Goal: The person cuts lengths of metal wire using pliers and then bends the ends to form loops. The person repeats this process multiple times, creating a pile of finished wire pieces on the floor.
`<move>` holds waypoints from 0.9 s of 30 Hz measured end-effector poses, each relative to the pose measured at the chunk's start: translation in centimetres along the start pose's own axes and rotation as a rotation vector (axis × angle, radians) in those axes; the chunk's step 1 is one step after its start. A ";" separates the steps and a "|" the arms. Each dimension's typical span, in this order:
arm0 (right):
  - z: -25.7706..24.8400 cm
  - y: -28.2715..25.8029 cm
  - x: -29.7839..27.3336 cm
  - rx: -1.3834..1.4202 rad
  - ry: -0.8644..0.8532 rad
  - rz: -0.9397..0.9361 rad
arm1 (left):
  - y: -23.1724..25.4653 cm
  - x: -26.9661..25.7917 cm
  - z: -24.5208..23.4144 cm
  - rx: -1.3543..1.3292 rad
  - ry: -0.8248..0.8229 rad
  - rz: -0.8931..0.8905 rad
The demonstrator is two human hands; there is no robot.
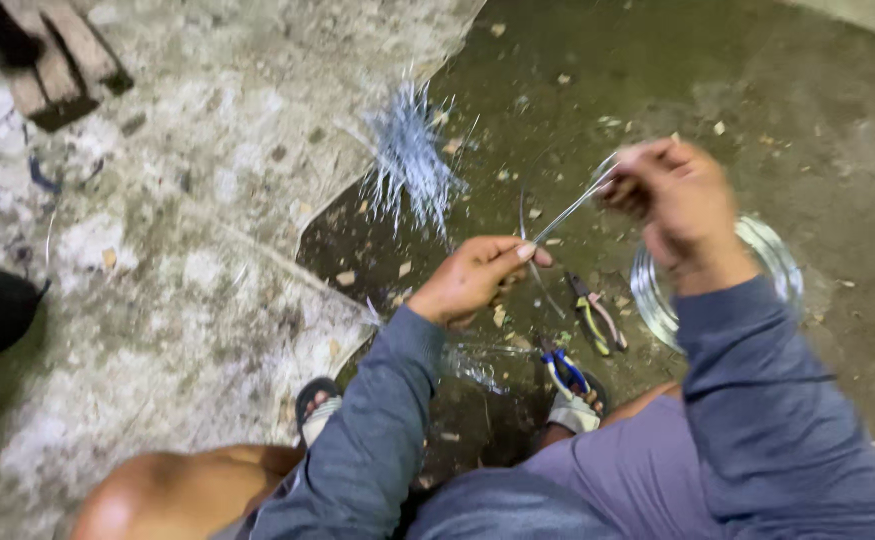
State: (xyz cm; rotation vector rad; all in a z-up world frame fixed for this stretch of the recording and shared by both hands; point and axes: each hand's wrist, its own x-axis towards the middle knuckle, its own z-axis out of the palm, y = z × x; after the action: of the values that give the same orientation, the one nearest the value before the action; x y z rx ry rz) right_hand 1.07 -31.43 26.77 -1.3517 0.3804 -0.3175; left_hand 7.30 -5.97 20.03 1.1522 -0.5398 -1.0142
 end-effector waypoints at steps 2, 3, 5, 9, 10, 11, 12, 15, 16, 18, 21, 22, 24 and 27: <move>-2.2 -0.7 1.0 0.075 0.046 0.050 | -0.3 -0.3 -0.3 -0.165 -0.068 -0.112; -3.5 -1.2 1.4 0.097 0.029 0.044 | -0.5 -0.5 -0.3 -0.250 -0.101 -0.165; -5.5 -1.5 2.5 0.094 -0.015 0.042 | -0.5 -0.1 0.0 -0.367 -0.168 -0.188; -9.0 -0.6 4.1 0.027 -0.011 0.046 | -1.0 0.5 1.0 -0.414 -0.204 -0.260; -9.8 -0.2 4.3 -0.004 0.013 0.052 | -1.1 0.6 1.0 -0.424 -0.213 -0.266; -10.6 0.3 4.6 -0.029 0.035 0.062 | -1.2 0.7 1.0 -0.434 -0.222 -0.272; -11.5 0.8 4.7 -0.063 0.058 0.078 | -1.3 0.9 0.9 -0.442 -0.232 -0.275; -13.4 2.4 4.9 -0.166 0.124 0.118 | -1.6 1.1 0.3 -0.403 -0.218 -0.271; -13.7 2.9 5.1 -0.198 0.140 0.131 | -1.5 1.3 0.1 -0.396 -0.229 -0.262; -14.3 3.8 5.1 -0.271 0.185 0.157 | -1.6 1.6 -0.2 -0.383 -0.251 -0.245; -14.7 4.6 4.9 -0.359 0.219 0.182 | -1.6 2.0 -0.7 -0.343 -0.235 -0.272; -14.9 4.7 4.7 -0.388 0.229 0.188 | -1.6 2.0 -0.8 -0.344 -0.236 -0.268; -15.4 4.6 4.6 -0.444 0.251 0.200 | -1.7 2.2 -1.0 -0.345 -0.240 -0.262; -16.4 4.4 4.4 -0.512 0.274 0.222 | -2.0 2.2 -1.1 -0.368 -0.243 -0.289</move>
State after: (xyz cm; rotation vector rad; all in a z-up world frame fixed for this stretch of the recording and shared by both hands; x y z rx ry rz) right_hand -2.22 -46.97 19.25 -1.7503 0.8789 -0.2269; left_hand 8.48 -7.47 17.45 0.7956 -0.3598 -1.4485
